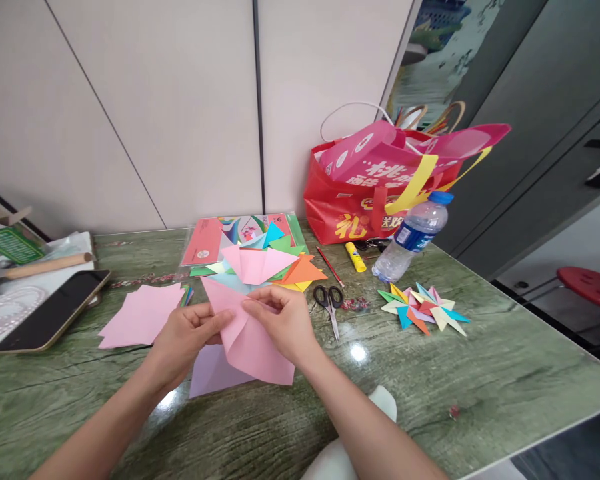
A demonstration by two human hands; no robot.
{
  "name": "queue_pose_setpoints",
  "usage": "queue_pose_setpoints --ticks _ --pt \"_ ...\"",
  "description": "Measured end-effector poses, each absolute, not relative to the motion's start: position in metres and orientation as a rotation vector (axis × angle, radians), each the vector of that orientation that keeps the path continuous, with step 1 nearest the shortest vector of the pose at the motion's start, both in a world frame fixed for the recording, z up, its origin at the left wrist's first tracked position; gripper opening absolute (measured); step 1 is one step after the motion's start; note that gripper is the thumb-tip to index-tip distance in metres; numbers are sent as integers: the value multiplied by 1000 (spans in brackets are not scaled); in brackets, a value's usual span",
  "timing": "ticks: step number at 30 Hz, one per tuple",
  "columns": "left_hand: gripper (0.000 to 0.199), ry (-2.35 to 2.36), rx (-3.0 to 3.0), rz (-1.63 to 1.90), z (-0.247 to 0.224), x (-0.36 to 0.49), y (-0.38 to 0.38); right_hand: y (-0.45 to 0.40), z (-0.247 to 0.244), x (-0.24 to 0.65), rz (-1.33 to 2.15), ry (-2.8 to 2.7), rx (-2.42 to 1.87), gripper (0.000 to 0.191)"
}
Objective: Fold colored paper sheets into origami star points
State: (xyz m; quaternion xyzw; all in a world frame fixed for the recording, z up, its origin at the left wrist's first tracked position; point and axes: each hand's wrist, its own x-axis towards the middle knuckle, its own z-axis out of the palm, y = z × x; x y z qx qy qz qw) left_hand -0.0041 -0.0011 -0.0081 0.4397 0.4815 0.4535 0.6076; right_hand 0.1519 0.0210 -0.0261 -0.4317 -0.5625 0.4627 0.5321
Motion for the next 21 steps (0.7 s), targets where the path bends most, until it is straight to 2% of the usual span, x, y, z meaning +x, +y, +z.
queue_pose_setpoints --ticks 8,21 --pt "25 955 994 964 -12 3 -5 24 -24 152 1134 -1166 -1066 21" --pt "34 1059 1096 967 -7 -4 -3 24 -28 155 1401 -1145 -966 19"
